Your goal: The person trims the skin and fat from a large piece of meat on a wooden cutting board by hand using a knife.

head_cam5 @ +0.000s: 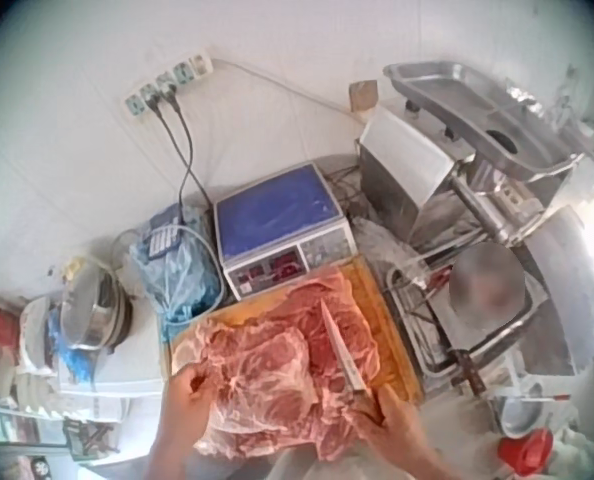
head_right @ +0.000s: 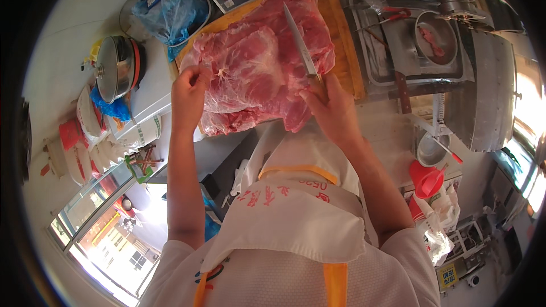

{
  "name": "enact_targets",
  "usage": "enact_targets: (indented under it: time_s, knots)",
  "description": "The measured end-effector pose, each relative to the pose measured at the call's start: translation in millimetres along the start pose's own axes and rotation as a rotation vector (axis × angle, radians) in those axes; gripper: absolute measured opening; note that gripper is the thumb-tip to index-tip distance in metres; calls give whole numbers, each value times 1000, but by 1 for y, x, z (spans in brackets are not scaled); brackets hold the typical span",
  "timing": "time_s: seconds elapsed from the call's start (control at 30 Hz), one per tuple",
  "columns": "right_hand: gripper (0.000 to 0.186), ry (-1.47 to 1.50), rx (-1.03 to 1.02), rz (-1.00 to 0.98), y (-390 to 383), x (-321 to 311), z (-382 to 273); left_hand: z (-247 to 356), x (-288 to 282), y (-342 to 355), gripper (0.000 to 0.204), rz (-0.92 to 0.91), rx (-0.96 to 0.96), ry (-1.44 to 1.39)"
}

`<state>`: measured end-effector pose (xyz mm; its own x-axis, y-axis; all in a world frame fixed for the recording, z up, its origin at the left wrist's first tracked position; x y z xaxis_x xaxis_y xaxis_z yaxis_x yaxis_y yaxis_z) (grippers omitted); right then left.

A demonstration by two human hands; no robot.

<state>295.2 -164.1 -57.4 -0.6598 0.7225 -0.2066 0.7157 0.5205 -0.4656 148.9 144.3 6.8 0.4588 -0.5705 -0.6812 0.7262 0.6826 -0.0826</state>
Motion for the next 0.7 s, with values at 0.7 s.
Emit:
enact_targets:
  time_s: [0.7]
  knots:
    - [28, -46, -44, -116, -8, 17, -8, -9, 28, 47, 21, -223, -260, -65]
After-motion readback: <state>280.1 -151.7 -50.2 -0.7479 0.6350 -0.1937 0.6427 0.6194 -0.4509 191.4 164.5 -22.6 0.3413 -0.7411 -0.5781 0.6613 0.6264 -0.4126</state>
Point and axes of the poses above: each hand's wrist, its own y-axis towards the middle knuckle, its own x-axis out of the palm, z = x × y, the point moved 8 cm from there along y, towards the middle knuckle, and after that the axes turned 7 degrees about x, right-handed, at the moved point
